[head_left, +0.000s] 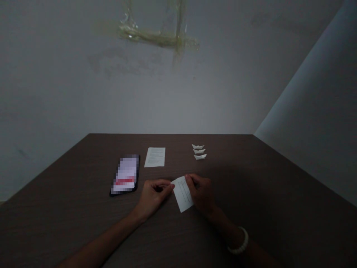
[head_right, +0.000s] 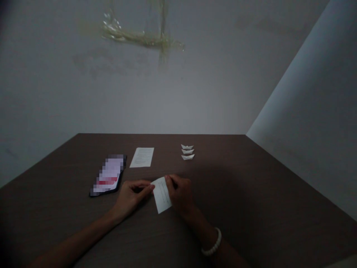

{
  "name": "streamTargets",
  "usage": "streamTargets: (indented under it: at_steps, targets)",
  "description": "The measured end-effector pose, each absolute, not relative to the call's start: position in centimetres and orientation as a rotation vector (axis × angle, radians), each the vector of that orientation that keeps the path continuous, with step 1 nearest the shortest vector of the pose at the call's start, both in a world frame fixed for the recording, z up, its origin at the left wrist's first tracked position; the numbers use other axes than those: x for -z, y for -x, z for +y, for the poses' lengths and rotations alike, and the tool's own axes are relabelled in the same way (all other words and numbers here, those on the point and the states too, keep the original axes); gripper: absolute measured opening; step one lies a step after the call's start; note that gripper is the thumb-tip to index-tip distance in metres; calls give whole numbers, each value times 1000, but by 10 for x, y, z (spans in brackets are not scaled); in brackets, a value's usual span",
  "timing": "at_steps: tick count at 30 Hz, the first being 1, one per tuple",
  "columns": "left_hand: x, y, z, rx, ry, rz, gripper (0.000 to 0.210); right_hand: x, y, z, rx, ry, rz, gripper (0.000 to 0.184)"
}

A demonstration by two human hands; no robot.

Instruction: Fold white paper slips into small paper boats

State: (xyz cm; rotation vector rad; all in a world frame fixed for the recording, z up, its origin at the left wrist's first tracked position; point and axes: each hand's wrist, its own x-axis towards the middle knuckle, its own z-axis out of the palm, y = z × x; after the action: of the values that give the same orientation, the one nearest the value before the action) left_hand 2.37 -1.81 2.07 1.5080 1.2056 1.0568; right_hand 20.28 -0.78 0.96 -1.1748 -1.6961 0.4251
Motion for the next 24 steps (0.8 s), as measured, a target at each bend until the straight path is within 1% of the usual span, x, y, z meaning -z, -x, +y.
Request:
streamTargets:
  at_steps: [6, 13, 16, 20, 24]
  targets:
    - [-19, -24, -17, -1079, -1508, 1203, 23, -9, -203, -7, -480, 1189, -1671, 35]
    - [-19, -22, -17, -1059, -1544, 1174, 25, -7, -202, -1, -922, 1135, -1515, 34]
    - [-19, -22, -17, -1050, -1547, 1156, 25, -8, -203, 0, -1059, 1088, -1463, 31]
    - [-20, -22, -18, -1053, -1523, 1177, 25, -11, -205, 0, -1128, 1050, -1425, 31]
    - [-22, -22, -19, -1052, -1505, 1147, 25, -12, -208, 1, -1110, 1057, -1438, 30]
